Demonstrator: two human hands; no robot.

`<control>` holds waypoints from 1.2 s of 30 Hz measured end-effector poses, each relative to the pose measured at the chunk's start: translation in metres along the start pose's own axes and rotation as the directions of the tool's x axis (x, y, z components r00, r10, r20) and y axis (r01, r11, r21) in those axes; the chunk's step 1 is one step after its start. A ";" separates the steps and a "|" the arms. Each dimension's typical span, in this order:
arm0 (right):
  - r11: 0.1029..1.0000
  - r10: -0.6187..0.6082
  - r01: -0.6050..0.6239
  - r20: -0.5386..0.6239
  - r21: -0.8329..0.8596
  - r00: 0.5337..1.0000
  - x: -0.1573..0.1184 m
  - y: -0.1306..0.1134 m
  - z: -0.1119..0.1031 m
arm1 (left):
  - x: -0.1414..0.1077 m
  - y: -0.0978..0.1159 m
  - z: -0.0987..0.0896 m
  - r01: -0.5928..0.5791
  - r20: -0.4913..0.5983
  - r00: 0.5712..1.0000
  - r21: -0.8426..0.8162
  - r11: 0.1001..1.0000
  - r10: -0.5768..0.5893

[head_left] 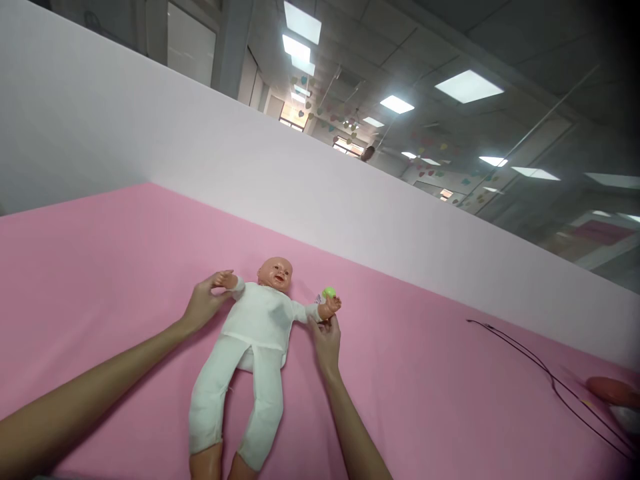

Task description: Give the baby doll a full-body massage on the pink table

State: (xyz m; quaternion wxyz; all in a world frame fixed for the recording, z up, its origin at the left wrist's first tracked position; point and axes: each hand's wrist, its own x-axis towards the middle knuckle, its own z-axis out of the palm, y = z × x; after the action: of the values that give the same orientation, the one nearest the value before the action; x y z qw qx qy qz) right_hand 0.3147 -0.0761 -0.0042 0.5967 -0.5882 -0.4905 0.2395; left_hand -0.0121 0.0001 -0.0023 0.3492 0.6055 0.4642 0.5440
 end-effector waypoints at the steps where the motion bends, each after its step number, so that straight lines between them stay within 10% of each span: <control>1: 0.993 -0.091 0.093 0.040 -0.070 0.995 -0.001 -0.002 0.002 | -0.004 0.000 0.001 -0.078 0.048 0.996 0.068 0.995 0.075; 8: 0.711 -0.422 0.636 0.542 -0.299 0.727 -0.017 -0.004 0.012 | -0.007 -0.012 -0.001 -0.722 0.493 0.652 0.173 0.670 0.576; 10: 0.702 -0.427 0.641 0.537 -0.311 0.728 -0.020 -0.003 0.015 | -0.007 -0.013 -0.001 -0.706 0.482 0.670 0.176 0.686 0.565; 12: 0.764 -0.420 0.574 0.449 -0.295 0.789 -0.020 -0.001 0.017 | -0.009 -0.013 0.001 -0.591 0.404 0.773 0.178 0.787 0.489; 15: 0.945 -0.259 0.283 0.151 -0.164 0.954 -0.015 0.006 0.016 | -0.010 -0.018 0.005 -0.258 0.150 0.959 0.105 0.960 0.242; 17: 0.999 -0.049 0.049 -0.029 -0.001 0.998 -0.009 0.013 0.012 | -0.006 -0.024 0.005 -0.053 -0.034 0.998 -0.028 0.998 0.052; 22: 0.950 0.177 -0.142 -0.104 0.279 0.979 -0.001 0.021 0.002 | 0.010 -0.036 -0.001 0.184 -0.133 0.963 -0.305 0.935 -0.233; 28: 0.977 -0.164 0.159 0.025 0.143 0.986 -0.010 0.014 0.006 | -0.002 -0.024 0.004 -0.190 -0.046 0.981 0.007 0.982 0.190; 33: 0.813 -0.491 0.575 0.423 -0.089 0.761 -0.021 0.019 0.009 | -0.008 -0.027 0.012 -0.733 0.300 0.666 0.091 0.674 0.683; 36: 0.776 -0.504 0.617 0.456 -0.134 0.733 -0.025 0.018 0.012 | -0.006 -0.031 0.012 -0.753 0.337 0.639 0.092 0.651 0.691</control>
State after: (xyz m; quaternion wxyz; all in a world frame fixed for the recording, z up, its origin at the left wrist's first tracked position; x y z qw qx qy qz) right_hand 0.2996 -0.0887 -0.0305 0.4411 -0.4270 -0.7844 0.0889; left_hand -0.0061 0.0051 -0.0348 0.0904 0.8445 0.1871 0.4936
